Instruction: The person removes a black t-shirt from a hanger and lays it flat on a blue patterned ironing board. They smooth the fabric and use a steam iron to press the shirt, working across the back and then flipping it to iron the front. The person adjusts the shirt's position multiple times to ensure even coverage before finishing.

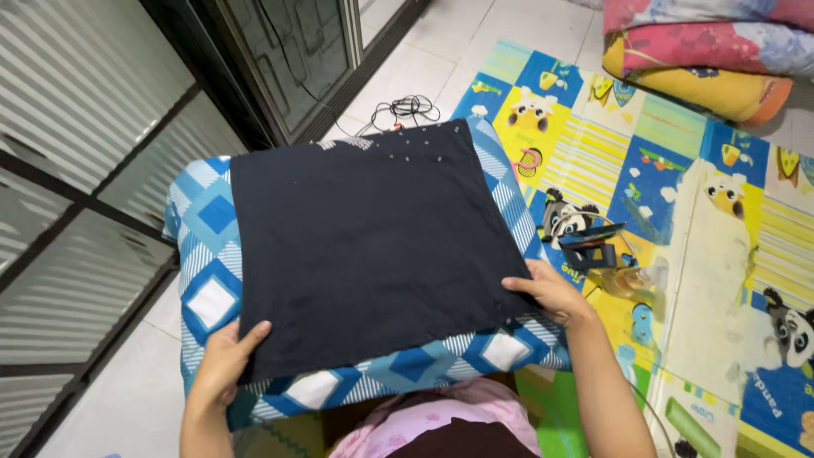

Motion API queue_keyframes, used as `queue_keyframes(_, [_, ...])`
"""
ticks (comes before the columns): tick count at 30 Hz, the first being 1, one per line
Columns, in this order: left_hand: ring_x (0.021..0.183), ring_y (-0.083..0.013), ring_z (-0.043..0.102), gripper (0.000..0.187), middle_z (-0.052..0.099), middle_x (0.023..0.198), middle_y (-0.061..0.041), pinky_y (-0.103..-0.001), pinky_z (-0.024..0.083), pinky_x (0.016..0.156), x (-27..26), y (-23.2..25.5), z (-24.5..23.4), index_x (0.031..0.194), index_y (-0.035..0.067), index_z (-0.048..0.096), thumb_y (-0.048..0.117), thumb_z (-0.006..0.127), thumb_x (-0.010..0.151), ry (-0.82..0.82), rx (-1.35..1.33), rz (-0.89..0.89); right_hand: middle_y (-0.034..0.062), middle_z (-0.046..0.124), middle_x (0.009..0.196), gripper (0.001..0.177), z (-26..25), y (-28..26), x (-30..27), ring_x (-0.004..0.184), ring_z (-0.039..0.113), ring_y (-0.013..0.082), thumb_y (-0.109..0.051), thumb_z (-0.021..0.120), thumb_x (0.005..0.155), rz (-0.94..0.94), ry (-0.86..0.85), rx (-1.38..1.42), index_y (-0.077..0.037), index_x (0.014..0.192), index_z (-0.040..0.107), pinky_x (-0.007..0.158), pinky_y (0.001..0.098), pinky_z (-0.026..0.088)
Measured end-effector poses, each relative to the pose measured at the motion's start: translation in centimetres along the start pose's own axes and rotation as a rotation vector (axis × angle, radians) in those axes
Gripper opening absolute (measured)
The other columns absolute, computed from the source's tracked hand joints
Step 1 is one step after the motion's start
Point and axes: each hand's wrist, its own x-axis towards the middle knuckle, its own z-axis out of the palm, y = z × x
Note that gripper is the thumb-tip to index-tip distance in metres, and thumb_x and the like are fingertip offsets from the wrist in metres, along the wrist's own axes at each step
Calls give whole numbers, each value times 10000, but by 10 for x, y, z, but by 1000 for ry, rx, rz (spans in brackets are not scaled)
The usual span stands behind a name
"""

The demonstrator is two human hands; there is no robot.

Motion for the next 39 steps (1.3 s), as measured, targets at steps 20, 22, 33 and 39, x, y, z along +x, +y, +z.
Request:
queue_keyframes(20, [1087, -398, 646, 381, 711, 1129, -188, -495, 494, 925, -34, 70, 132, 1120, 41, 723, 313, 769, 857, 522, 1148, 961, 220, 689, 1158, 439, 41, -15, 7, 1099, 641, 404, -261, 775, 875, -786, 821, -1007, -20, 1216, 638, 970, 474, 488])
queue_keyframes(22, [1337, -358, 535, 423, 657, 1315, -136, -534, 408, 1061, -10, 65, 188, 1203, 62, 685, 307, 730, 862, 278, 1115, 1063, 235, 629, 1276, 426, 79, -10, 40, 1214, 597, 400, -198, 703, 932, -802, 607, -749, -4, 1294, 593, 1060, 451, 467])
queue_keyframes(33, [1500, -330, 242, 797, 335, 1605, -147, -636, 132, 1174, 47, 28, 219, 1510, 48, 400, 599, 490, 941, 23, 1461, 931, 146, 331, 1620, 890, 57, 17, 54, 1513, 275, 308, -647, 519, 913, -442, 618, -1465, -3, 1512, 380, 1172, 608, 176])
queue_keyframes(39, [1504, -314, 246, 673, 343, 1615, -107, -675, 102, 1151, 92, 49, 283, 1518, 103, 421, 502, 466, 978, -238, 1470, 1239, 153, 333, 1613, 878, 59, 24, 21, 1501, 272, 312, -617, 555, 899, -423, 615, -1507, 7, 1494, 389, 1179, 610, 153])
